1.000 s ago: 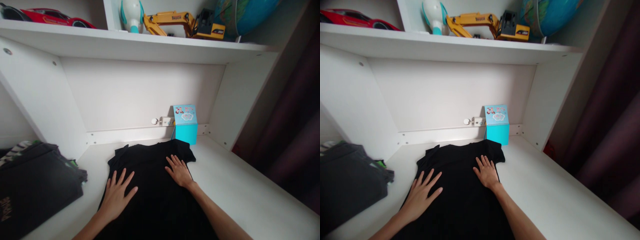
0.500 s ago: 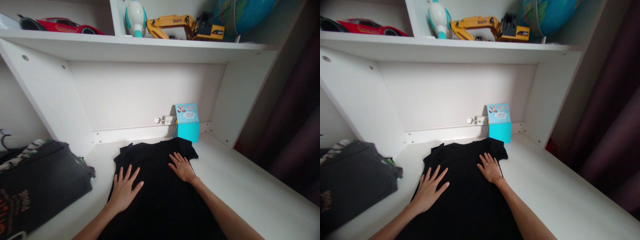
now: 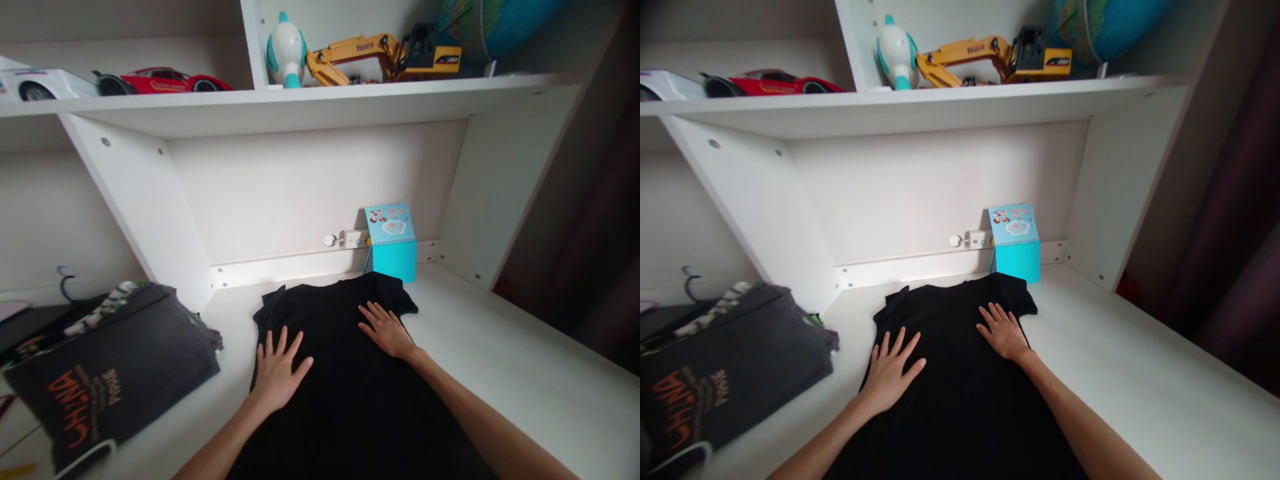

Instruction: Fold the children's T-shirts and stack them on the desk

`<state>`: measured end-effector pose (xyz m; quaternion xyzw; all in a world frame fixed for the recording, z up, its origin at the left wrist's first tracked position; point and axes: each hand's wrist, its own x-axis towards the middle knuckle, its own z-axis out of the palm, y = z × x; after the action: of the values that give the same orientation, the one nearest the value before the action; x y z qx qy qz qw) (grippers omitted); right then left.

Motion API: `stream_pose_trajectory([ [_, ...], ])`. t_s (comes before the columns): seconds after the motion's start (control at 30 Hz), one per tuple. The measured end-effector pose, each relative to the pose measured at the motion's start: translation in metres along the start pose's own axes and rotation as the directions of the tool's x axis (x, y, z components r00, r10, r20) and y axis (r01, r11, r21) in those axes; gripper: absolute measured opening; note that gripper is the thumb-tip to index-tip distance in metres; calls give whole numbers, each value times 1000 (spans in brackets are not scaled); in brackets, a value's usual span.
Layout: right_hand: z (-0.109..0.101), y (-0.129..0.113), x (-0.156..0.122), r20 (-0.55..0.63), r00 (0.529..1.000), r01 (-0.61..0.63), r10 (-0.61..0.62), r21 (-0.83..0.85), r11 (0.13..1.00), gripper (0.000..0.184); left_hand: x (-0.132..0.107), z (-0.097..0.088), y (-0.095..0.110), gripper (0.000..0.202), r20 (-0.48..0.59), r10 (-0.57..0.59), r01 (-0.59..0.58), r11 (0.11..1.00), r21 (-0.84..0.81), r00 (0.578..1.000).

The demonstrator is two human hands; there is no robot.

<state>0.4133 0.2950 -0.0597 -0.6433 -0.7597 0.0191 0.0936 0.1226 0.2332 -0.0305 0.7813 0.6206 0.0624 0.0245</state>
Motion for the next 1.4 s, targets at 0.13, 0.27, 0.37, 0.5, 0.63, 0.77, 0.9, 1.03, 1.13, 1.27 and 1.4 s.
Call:
stream_pose_trajectory([
  [0.13,1,1,0,7,1000,3,-3,0,1000,58,2,-11,1,71,37,-18,17,1000,22,999],
  [0.27,2,1,1,10,1000,3,-3,0,1000,59,13,-34,-21,69,18,-145,141,980,142,989],
  [0.37,2,1,1,9,1000,5,-5,-2,1000,58,24,-51,-43,56,-16,-271,266,929,256,962],
  [0.5,1,1,0,13,1000,3,-3,-3,1000,58,42,-58,-48,46,-97,-330,344,903,259,939],
  [0.63,1,1,0,20,1000,1,-1,-4,1000,58,70,-42,-32,48,-116,-33,42,996,83,993],
  [0.77,-1,1,-2,32,999,17,-17,-2,1000,58,92,-23,-43,66,131,-155,162,986,-47,979],
  [0.9,-3,0,-1,45,998,35,-36,18,999,59,101,-14,-68,75,106,-279,285,958,-44,955],
  [1.03,-6,-2,10,82,994,66,-70,55,996,60,106,-10,-80,77,60,-316,319,947,-33,947],
  [1.13,-9,-4,25,118,988,88,-97,86,992,61,108,-9,-84,78,24,-333,334,942,-18,942],
  [1.27,-15,-9,49,129,988,72,-85,105,992,59,112,-7,-91,76,-1,-324,324,946,13,946],
  [1.4,-17,-25,76,35,999,27,-31,101,994,52,115,-5,-95,75,13,-291,291,956,24,957],
])
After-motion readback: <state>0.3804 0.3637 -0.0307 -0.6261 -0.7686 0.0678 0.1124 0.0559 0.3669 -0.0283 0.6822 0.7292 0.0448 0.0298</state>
